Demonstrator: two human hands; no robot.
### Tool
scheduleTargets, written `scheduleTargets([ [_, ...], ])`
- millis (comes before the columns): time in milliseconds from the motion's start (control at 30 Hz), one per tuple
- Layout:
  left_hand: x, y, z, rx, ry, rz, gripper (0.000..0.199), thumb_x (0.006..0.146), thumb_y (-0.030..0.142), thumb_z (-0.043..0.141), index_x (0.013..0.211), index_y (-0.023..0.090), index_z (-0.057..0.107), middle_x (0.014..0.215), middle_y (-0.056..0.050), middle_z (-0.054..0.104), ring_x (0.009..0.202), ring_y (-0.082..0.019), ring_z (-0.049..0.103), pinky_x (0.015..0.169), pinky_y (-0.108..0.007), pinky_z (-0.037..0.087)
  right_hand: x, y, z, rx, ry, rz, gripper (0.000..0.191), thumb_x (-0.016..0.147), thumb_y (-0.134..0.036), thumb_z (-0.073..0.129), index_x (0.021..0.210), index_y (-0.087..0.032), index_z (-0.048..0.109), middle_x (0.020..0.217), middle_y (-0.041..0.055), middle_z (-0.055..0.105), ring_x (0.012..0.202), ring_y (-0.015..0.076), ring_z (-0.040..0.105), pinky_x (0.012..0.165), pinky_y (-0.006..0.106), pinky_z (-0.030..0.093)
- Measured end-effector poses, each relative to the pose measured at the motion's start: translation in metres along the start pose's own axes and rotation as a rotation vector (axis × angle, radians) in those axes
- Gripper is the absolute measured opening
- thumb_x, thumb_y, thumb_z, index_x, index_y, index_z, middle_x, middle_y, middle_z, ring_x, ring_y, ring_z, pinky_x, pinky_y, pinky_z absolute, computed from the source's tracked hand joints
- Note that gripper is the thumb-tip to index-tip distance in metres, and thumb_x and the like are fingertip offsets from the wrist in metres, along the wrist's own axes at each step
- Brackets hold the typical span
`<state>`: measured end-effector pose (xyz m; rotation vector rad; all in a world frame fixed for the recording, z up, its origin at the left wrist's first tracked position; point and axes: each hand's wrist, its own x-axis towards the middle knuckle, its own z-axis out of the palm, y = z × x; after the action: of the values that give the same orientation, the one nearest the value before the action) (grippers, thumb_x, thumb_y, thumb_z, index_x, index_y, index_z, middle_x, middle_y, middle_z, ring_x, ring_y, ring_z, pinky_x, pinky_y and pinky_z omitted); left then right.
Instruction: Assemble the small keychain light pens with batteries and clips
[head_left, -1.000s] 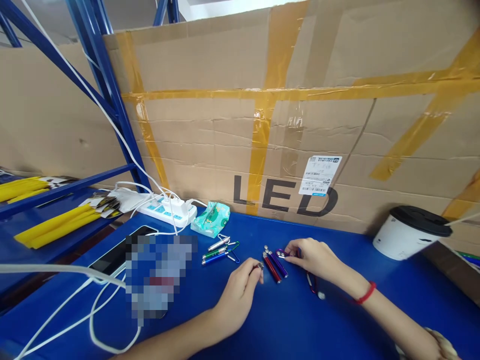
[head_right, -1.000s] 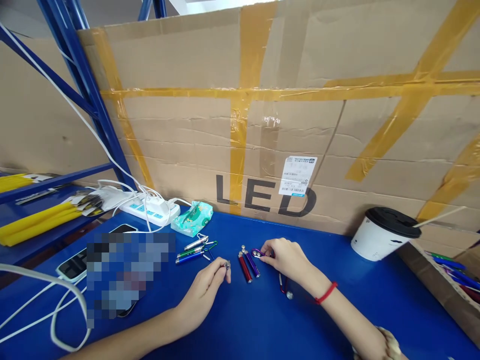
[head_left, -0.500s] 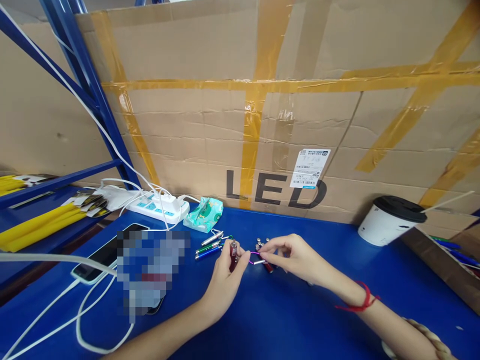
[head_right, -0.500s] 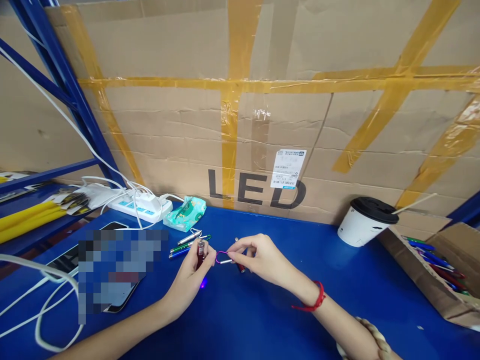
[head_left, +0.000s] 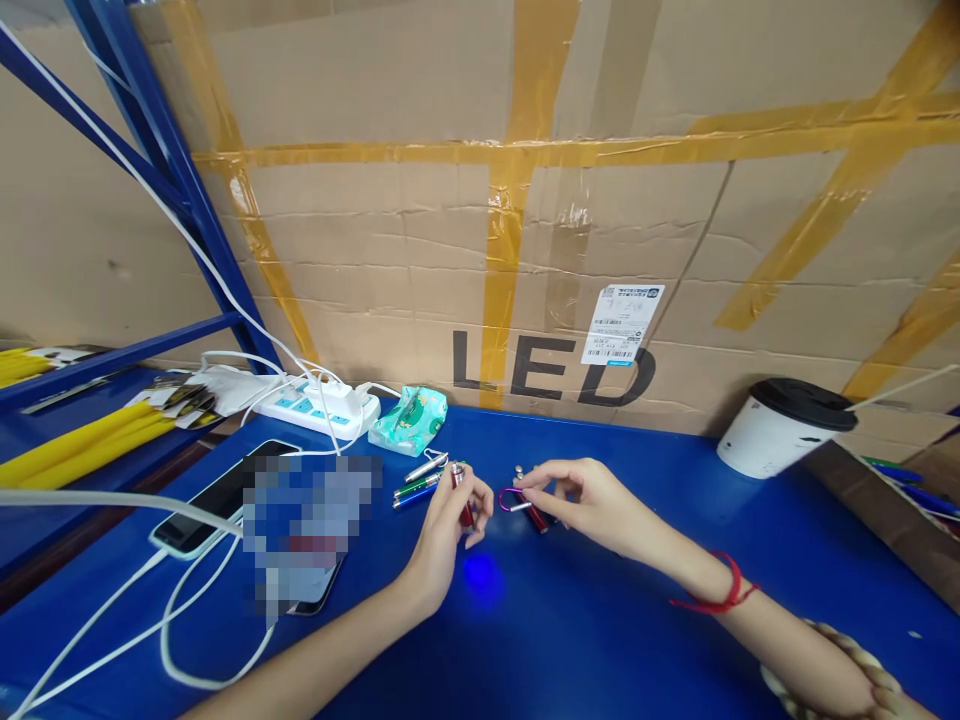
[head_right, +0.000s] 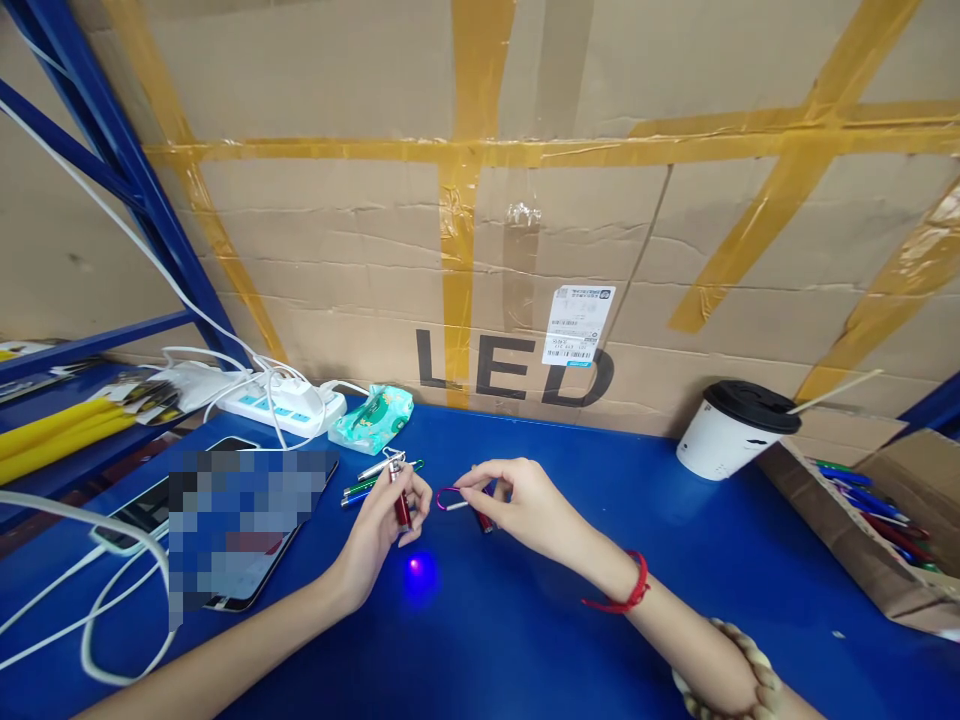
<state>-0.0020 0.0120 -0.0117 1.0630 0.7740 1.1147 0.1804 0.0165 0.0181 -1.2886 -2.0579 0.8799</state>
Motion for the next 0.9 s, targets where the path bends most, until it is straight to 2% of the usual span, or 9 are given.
scheduleTargets([
  [133,0.001,0.0,0.0,-0.111,-0.029,-0.076,0.039,0.079,0.056,0.05,0.074,0.02,0.037,0.065,0.003,0.05,0.047,-0.007,0.037,0.042,-0.018,0.023,0.0,0.002,-0.002,-0.125,0.048,-0.011,0.022,0.086,-0.033,0.053,0.092,-0.021,0.07,0.089,0.0021,0.071,0.065,0.0134,0.063,0.054,0.023,0.045],
  [233,0.002,-0.002,0.001,-0.117,0.019,-0.122,0.036,0.078,0.052,0.056,0.085,0.02,0.042,0.07,0.004,0.05,0.048,-0.005,0.034,0.043,-0.017,0.023,0.0,0.003,-0.003,-0.143,0.064,-0.016,0.02,0.086,-0.033,0.053,0.091,-0.022,0.069,0.09,0.0013,0.071,0.068,0.0143,0.065,0.055,0.023,0.045],
  [367,0.004,-0.004,0.0,0.018,0.03,-0.07,0.044,0.075,0.051,0.061,0.1,0.017,0.05,0.076,0.001,0.049,0.054,-0.007,0.041,0.045,-0.019,0.03,0.001,0.006,-0.004,-0.145,0.075,-0.028,0.02,0.086,-0.033,0.053,0.09,-0.021,0.069,0.09,0.0011,0.071,0.063,0.0127,0.064,0.054,0.023,0.045],
  [433,0.006,-0.005,-0.002,0.101,0.002,-0.054,0.044,0.077,0.052,0.057,0.099,0.014,0.052,0.077,0.0,0.049,0.056,-0.009,0.045,0.048,-0.022,0.034,0.001,0.006,-0.004,-0.155,0.076,-0.037,0.019,0.086,-0.032,0.053,0.09,-0.021,0.069,0.089,0.001,0.071,0.062,0.0123,0.064,0.054,0.023,0.045],
  [500,0.008,-0.007,-0.004,0.178,-0.028,-0.041,0.041,0.081,0.052,0.051,0.096,0.014,0.051,0.072,0.001,0.048,0.053,-0.008,0.042,0.047,-0.022,0.031,0.0,0.006,-0.004,-0.171,0.078,-0.041,0.019,0.086,-0.032,0.053,0.089,-0.022,0.069,0.089,0.0009,0.071,0.064,0.0128,0.064,0.054,0.023,0.045],
  [600,0.01,-0.011,-0.009,0.269,-0.052,-0.009,0.034,0.086,0.05,0.044,0.093,0.017,0.048,0.065,0.005,0.041,0.05,-0.008,0.031,0.047,-0.022,0.024,0.0,0.006,-0.005,-0.191,0.078,-0.038,0.019,0.086,-0.032,0.053,0.09,-0.023,0.069,0.091,0.001,0.071,0.067,0.014,0.065,0.055,0.023,0.044],
  [767,0.006,-0.013,-0.012,0.476,-0.01,0.024,0.022,0.089,0.04,0.043,0.085,0.022,0.031,0.072,0.006,0.035,0.059,-0.009,0.032,0.056,-0.023,0.03,0.0,0.007,-0.006,-0.205,0.09,-0.033,0.02,0.086,-0.034,0.052,0.089,-0.022,0.069,0.093,0.002,0.071,0.065,0.0142,0.065,0.055,0.024,0.046],
  [900,0.003,-0.012,-0.01,0.487,-0.023,0.018,0.018,0.091,0.036,0.04,0.089,0.024,0.026,0.075,0.006,0.035,0.06,-0.01,0.033,0.057,-0.024,0.03,0.0,0.007,-0.006,-0.209,0.083,-0.034,0.021,0.086,-0.034,0.052,0.089,-0.022,0.069,0.092,0.0025,0.071,0.065,0.0146,0.065,0.055,0.025,0.046],
])
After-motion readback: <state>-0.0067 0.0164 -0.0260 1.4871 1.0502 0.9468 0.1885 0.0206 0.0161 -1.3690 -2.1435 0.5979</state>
